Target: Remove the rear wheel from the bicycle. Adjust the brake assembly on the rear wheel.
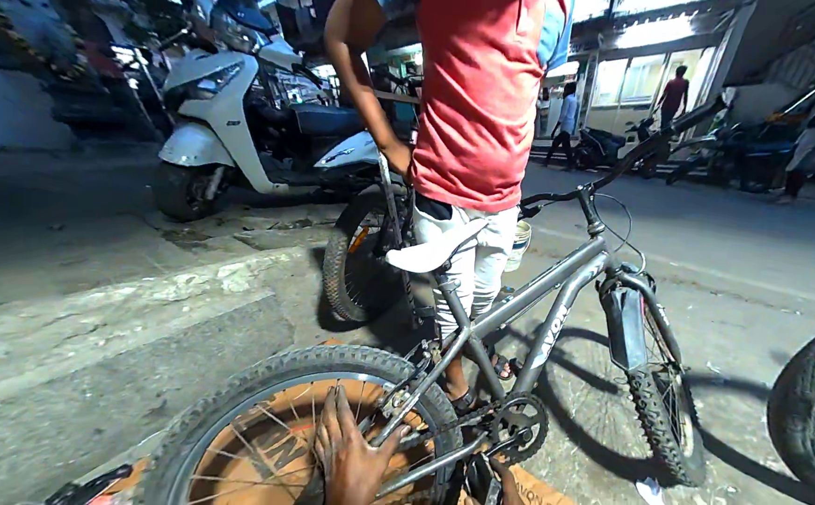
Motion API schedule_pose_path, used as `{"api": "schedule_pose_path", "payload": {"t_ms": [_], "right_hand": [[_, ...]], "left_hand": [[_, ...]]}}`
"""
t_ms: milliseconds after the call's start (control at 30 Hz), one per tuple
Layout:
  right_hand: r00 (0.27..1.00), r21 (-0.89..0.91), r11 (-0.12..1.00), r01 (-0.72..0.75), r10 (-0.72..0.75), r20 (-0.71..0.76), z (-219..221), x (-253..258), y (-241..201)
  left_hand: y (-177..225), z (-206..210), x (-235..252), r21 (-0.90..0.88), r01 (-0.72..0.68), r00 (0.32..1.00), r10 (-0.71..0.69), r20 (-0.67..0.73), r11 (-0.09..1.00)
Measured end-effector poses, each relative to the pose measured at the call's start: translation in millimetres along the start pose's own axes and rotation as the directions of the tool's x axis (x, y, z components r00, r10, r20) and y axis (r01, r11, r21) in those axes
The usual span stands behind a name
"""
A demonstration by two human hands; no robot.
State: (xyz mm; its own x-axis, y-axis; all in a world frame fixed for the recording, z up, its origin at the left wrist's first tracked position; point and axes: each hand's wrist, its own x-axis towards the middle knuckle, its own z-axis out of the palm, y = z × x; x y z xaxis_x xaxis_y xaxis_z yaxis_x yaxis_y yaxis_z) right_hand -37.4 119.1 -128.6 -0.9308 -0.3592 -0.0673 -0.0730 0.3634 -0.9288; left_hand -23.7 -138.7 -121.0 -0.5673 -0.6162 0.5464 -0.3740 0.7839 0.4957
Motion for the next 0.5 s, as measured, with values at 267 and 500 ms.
{"api": "schedule_pose_path", "payload": {"t_ms": [267, 500], "right_hand": [[1.000, -0.004, 1.000, -0.009, 0.009, 0.008, 0.2, -2.7, 4.6], [1.000, -0.004, 1.000, 0.015, -0.015, 0.016, -4.0, 1.3, 5.4]], "left_hand": [[1.9, -0.4, -1.8, 0.067, 0.041, 0.999, -0.041, 0.007, 0.997], [5.6, 4.4, 0.3, 0.107, 0.043, 0.999, -0.043, 0.000, 0.993]]}}
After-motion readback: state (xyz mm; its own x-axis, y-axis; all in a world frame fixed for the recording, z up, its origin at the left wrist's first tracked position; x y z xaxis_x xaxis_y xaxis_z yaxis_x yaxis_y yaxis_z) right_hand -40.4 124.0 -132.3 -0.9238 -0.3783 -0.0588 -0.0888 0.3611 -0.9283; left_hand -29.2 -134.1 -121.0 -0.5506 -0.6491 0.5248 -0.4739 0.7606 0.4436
